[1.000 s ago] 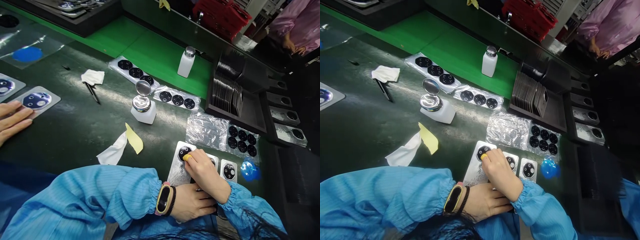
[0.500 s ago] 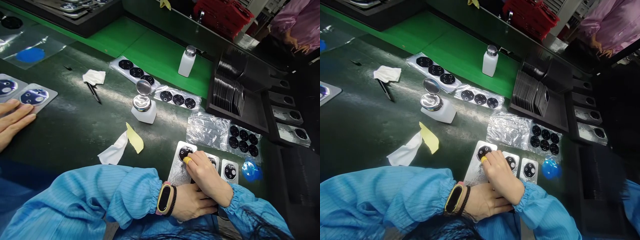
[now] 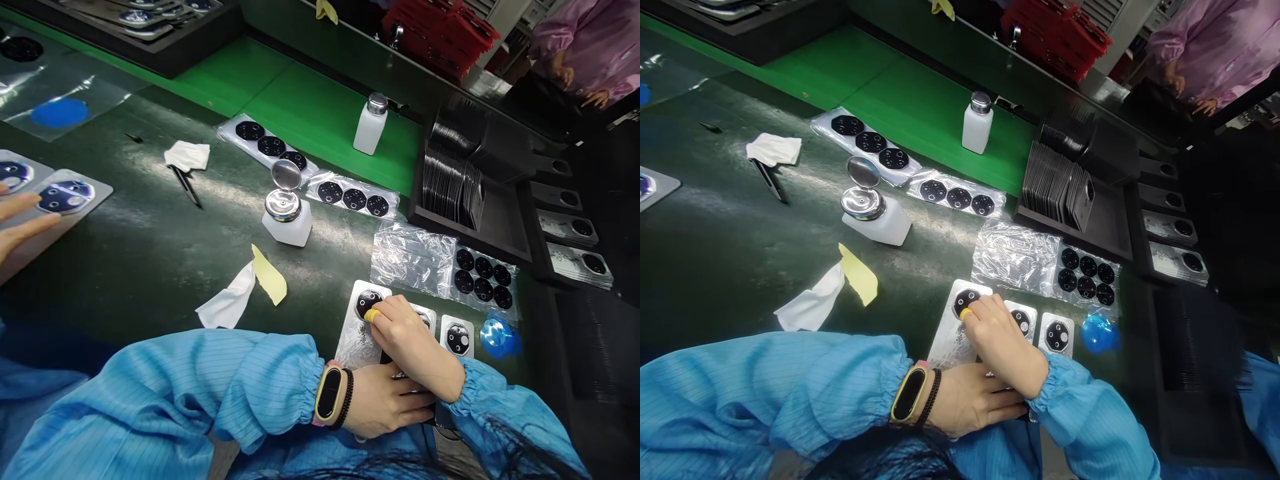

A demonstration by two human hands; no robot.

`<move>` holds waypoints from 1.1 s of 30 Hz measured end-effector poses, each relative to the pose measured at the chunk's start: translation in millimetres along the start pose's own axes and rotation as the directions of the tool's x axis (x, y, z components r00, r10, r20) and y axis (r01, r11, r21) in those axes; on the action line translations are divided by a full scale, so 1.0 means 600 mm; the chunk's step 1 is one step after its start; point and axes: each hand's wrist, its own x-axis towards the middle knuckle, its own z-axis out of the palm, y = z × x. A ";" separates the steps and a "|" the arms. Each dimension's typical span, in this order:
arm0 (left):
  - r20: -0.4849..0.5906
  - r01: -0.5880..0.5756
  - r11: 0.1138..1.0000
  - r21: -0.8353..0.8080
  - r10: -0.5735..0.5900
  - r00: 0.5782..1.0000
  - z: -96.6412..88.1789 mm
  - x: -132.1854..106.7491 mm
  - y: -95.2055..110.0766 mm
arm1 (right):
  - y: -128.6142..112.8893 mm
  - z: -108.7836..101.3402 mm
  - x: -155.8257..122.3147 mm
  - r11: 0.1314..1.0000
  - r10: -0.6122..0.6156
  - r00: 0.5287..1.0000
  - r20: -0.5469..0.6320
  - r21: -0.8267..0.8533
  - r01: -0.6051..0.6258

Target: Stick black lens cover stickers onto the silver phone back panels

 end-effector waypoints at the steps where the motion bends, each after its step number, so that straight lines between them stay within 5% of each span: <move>1: -0.036 -0.052 0.999 0.010 0.052 0.998 -0.004 0.001 -0.004 | 0.004 -0.004 0.003 0.999 0.013 1.000 0.017 0.031 -0.014; 6: -0.128 -0.120 0.991 0.063 0.128 0.983 -0.006 -0.002 -0.009 | 0.025 -0.037 0.015 0.925 0.137 0.990 0.019 0.354 -0.135; 10: -0.141 -0.110 0.991 0.071 0.119 0.983 0.000 -0.004 -0.004 | 0.033 -0.056 0.014 0.890 0.213 0.977 0.018 0.409 -0.202; 22: -0.150 -0.092 0.994 0.059 0.100 0.984 0.005 -0.001 0.000 | 0.027 -0.017 0.022 0.991 0.008 1.000 -0.010 0.136 -0.007; 33: -0.170 -0.079 0.997 -0.015 0.075 0.983 0.003 0.002 0.005 | 0.017 -0.006 0.029 0.996 -0.069 0.997 0.039 -0.057 0.071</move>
